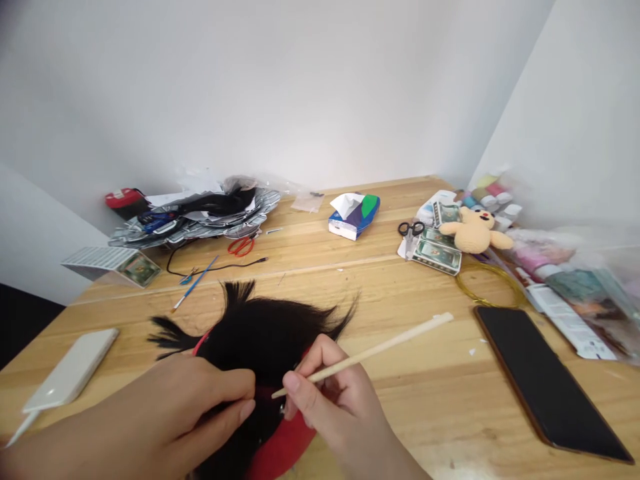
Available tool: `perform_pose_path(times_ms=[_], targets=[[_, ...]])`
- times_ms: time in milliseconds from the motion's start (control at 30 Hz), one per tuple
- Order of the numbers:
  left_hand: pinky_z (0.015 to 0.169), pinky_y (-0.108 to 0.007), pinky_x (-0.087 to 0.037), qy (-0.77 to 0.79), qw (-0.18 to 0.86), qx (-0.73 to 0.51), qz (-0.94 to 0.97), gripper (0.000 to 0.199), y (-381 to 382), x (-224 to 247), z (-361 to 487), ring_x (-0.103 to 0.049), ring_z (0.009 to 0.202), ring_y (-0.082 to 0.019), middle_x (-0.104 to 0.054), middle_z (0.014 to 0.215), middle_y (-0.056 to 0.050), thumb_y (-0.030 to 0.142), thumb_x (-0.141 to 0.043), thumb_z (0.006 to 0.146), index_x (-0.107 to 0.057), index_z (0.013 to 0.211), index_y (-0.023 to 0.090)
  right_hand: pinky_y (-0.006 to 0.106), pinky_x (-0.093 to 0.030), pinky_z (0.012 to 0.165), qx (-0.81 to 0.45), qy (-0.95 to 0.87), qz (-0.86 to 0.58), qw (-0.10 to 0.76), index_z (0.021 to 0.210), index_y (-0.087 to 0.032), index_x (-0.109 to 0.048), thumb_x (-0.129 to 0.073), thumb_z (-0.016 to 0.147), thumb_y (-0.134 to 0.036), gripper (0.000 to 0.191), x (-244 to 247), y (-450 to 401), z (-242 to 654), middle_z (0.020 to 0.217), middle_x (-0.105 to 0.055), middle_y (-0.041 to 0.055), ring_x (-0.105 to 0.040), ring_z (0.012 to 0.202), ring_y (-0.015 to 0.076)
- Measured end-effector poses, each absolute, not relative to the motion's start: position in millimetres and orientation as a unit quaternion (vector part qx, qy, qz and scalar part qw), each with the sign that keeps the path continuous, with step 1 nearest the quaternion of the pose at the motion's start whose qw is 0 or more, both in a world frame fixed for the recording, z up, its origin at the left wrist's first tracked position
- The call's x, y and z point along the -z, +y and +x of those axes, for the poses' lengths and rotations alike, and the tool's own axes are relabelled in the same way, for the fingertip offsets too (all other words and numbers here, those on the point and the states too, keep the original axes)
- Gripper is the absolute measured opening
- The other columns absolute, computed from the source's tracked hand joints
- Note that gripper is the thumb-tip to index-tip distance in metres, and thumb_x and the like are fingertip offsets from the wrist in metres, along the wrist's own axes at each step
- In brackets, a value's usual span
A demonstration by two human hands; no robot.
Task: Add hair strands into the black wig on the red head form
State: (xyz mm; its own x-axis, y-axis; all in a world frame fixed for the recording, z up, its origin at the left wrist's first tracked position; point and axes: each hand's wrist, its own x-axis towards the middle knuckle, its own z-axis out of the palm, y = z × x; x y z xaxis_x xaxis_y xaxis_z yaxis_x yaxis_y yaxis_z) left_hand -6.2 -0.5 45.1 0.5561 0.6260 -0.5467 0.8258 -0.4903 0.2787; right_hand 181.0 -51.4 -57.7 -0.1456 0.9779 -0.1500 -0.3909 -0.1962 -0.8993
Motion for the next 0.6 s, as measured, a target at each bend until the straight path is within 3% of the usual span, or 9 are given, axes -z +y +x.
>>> perform_pose_path(times_ms=[300,467,600], targets=[[0.052,-0.027,-0.028,0.448,0.179,0.218,0.849,0.029,-5,-50,13,-0.068,0.060,-0.021,-0.075,0.073,-0.001,0.019,-0.041,0.100,-0.064,0.083,0.024,0.023,-0.030,0.052,-0.662,-0.403,-0.342,0.531,0.080,-0.021,-0.060,-0.078,0.094,-0.054,0.040,75,-45,181,0.063,-0.070,-0.0020,-0.044,0.051,0.0083],[0.049,-0.031,-0.019,0.438,0.106,0.219,0.865,0.031,-10,-48,23,-0.069,0.055,-0.028,-0.075,0.067,-0.007,0.013,-0.043,0.094,-0.068,0.078,0.022,0.021,-0.029,0.049,-0.669,-0.392,-0.351,0.524,0.080,-0.021,-0.060,-0.082,0.089,-0.058,0.044,76,-41,181,0.060,-0.070,-0.0018,-0.044,0.048,0.0075],[0.050,-0.030,-0.028,0.424,0.099,0.176,0.883,0.018,-18,-45,24,-0.066,0.050,-0.027,-0.070,0.060,-0.006,0.007,-0.057,0.081,-0.068,0.074,0.020,0.021,-0.034,0.049,-0.673,-0.384,-0.356,0.523,0.077,-0.021,-0.059,-0.083,0.084,-0.063,0.049,72,-40,180,0.050,-0.060,-0.0064,-0.049,0.047,0.0093]])
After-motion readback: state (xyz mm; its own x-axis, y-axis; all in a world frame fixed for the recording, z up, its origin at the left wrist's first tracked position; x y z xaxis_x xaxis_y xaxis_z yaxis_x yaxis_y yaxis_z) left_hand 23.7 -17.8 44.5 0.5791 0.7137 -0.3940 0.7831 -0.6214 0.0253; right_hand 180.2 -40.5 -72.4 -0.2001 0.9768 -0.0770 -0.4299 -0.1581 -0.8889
